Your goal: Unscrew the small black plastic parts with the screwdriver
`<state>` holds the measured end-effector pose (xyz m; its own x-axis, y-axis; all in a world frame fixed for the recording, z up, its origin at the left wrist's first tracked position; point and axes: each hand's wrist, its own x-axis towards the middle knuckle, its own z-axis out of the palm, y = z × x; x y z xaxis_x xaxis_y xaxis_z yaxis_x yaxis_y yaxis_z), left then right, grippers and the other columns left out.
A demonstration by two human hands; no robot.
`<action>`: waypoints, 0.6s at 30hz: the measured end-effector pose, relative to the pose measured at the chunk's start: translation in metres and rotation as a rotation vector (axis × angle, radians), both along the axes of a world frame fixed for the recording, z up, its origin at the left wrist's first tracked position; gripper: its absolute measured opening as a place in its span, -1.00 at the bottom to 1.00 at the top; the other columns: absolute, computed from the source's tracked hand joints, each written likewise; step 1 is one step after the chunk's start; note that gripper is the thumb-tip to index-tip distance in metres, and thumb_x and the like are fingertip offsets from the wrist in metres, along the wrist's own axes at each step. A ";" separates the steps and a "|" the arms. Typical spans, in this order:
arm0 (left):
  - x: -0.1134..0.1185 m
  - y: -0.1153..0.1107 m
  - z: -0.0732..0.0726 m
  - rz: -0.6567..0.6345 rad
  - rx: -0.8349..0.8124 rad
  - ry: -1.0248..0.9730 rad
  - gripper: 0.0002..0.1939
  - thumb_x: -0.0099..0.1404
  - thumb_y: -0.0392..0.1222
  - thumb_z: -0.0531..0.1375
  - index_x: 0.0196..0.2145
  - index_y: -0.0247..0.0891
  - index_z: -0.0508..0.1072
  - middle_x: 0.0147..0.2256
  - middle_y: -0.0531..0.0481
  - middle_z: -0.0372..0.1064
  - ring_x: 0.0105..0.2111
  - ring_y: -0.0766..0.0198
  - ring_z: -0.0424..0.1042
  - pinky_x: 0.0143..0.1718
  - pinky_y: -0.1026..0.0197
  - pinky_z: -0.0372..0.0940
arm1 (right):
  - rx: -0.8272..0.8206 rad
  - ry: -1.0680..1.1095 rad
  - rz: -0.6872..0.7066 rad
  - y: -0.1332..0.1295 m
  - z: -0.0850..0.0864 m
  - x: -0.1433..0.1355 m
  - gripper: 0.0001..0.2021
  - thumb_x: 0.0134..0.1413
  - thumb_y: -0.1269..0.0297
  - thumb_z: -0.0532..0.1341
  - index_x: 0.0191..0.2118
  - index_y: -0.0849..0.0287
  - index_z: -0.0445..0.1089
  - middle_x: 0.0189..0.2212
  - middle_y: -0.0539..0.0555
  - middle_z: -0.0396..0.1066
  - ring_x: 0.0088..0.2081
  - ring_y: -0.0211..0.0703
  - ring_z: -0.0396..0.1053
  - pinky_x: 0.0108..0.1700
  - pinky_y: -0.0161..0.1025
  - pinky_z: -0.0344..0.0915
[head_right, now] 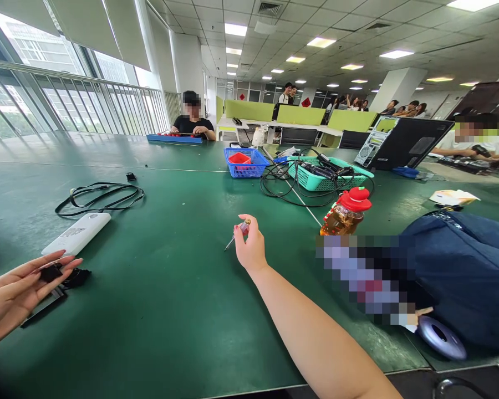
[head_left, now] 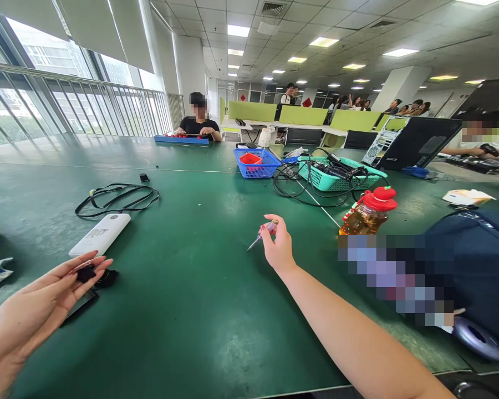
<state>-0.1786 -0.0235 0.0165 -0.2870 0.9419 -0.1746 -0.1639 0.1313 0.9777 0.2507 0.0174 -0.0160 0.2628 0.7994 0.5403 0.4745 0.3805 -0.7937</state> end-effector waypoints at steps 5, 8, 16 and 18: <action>-0.002 0.010 0.003 -0.025 -0.088 0.516 -0.51 0.06 0.03 0.29 -0.04 -0.10 0.47 -0.10 -0.03 0.54 0.03 0.08 0.43 -0.21 0.30 0.44 | -0.001 0.004 0.008 0.000 0.000 0.000 -0.74 0.21 0.20 0.08 -0.01 0.11 0.24 -0.40 0.02 0.44 -0.34 -0.13 0.44 -0.29 -0.19 0.37; 0.000 0.015 0.006 -0.058 -0.147 1.006 -0.56 0.09 0.09 0.21 -0.10 -0.12 0.52 -0.12 -0.05 0.54 -0.08 0.01 0.47 -0.23 0.16 0.36 | 0.000 0.003 0.008 -0.001 0.001 0.000 -0.75 0.21 0.21 0.08 -0.02 0.11 0.24 -0.40 0.02 0.45 -0.35 -0.14 0.44 -0.30 -0.19 0.37; -0.011 0.023 -0.016 -0.094 -0.110 1.392 -0.58 0.17 0.21 0.13 -0.16 -0.07 0.53 -0.03 0.00 0.45 -0.18 0.10 0.45 -0.25 0.19 0.24 | 0.001 -0.007 0.001 -0.001 0.002 -0.002 -0.75 0.20 0.22 0.08 -0.02 0.11 0.24 -0.40 0.01 0.44 -0.35 -0.14 0.43 -0.32 -0.21 0.35; -0.020 0.026 -0.026 -0.066 -0.087 1.418 -0.60 0.17 0.21 0.15 -0.18 -0.06 0.53 -0.05 0.02 0.45 -0.20 0.11 0.44 -0.26 0.20 0.23 | -0.005 -0.003 0.007 -0.001 0.002 -0.002 -0.75 0.21 0.23 0.08 -0.02 0.11 0.23 -0.40 0.02 0.44 -0.35 -0.14 0.44 -0.32 -0.21 0.36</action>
<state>-0.1984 0.0028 -0.0092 -0.2216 0.9615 0.1624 0.9410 0.1672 0.2942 0.2489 0.0160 -0.0136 0.2552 0.8040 0.5370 0.4744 0.3798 -0.7941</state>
